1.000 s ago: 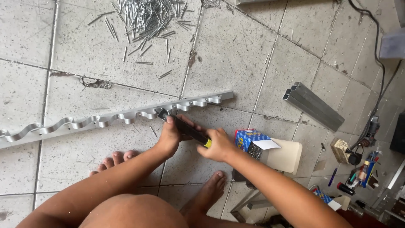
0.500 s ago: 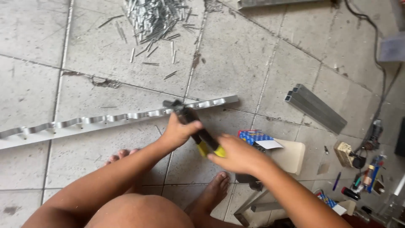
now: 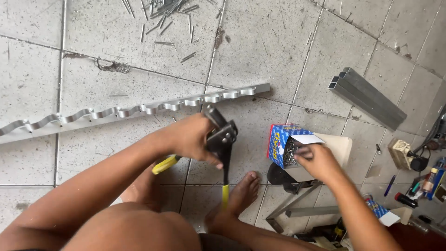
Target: Using a manual rivet gun to fasten metal strips together while sitting on the floor.
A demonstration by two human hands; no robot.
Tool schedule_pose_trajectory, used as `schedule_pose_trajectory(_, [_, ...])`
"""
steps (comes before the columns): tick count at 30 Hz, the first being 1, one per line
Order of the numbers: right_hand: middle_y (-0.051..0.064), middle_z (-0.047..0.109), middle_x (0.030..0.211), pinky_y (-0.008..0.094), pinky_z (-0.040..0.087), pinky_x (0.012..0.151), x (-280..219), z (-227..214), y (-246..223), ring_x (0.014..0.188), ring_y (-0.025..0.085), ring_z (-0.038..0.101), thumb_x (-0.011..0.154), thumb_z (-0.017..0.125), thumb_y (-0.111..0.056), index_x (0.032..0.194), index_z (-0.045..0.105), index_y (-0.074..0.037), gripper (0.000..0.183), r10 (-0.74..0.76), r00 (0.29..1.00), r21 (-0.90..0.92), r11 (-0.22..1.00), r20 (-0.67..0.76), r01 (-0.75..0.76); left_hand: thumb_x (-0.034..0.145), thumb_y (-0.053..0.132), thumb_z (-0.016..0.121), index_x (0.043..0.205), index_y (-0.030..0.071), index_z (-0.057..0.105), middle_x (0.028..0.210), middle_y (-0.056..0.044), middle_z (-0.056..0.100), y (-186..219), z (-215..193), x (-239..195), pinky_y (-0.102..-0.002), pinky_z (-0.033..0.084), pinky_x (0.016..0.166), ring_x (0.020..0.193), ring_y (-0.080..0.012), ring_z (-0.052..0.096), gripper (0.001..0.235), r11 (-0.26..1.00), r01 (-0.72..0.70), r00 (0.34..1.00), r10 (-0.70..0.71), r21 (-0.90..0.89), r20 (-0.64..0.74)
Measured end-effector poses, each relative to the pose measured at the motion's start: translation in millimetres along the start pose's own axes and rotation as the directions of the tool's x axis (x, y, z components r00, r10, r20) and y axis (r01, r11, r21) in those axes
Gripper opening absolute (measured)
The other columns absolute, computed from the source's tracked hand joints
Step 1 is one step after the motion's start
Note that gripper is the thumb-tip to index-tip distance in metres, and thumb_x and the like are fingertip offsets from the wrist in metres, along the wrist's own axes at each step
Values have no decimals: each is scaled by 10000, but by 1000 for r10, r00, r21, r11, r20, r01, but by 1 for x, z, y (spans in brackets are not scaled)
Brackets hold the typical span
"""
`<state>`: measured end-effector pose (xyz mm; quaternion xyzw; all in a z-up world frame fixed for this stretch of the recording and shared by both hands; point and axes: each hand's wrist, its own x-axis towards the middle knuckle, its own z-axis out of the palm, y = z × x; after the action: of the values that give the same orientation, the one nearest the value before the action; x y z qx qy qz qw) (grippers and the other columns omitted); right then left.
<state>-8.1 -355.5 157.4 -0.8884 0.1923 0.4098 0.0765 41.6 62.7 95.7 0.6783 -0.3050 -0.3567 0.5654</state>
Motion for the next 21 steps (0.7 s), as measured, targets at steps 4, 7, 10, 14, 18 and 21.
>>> schedule_pose_trajectory(4, [197,753,1143,403,616,841,-12,41,0,1046,323,732,822,789,-31,1310,648,3,510,-99,976,229,963,-192,143,616,434,959,907,29,751,718,-114,767,12,10,-23,-399,653,736,735,-311,771,541,987,124,991,-128,104,26])
schedule_pose_trajectory(7, [193,765,1028,365,617,829,-2,56,19,978,313,739,815,770,40,1237,701,-10,431,-125,938,327,915,-324,236,594,436,961,841,21,752,670,-139,759,15,14,-25,-411,651,663,676,-333,767,527,986,119,993,-121,121,10])
schedule_pose_trajectory(10, [178,770,975,349,623,782,1,54,17,916,286,749,822,794,33,1125,759,-36,312,-167,919,330,898,-356,291,608,428,952,832,14,747,665,-141,755,19,17,-22,-404,650,654,670,-329,766,514,978,117,993,-116,170,-17])
schedule_pose_trajectory(14, [219,762,962,363,604,827,4,51,17,913,254,737,827,782,10,1013,759,-8,188,-106,952,462,855,-286,234,576,526,927,771,60,748,671,-116,747,18,28,-15,-415,645,654,689,-331,751,536,947,172,983,-183,271,17])
schedule_pose_trajectory(18, [293,740,1024,439,576,895,11,37,23,954,321,726,830,768,-14,1009,720,75,205,-65,976,446,882,-207,153,629,506,891,804,9,754,749,-184,755,37,23,-22,-478,636,689,761,-384,751,545,893,175,962,-245,415,121])
schedule_pose_trajectory(21, [227,783,960,434,609,853,-29,-10,-43,906,285,772,799,803,-106,908,758,8,164,-120,973,57,989,-197,133,641,479,882,760,55,757,717,-128,742,34,30,-16,-414,632,672,729,-331,748,458,863,116,964,-217,492,154])
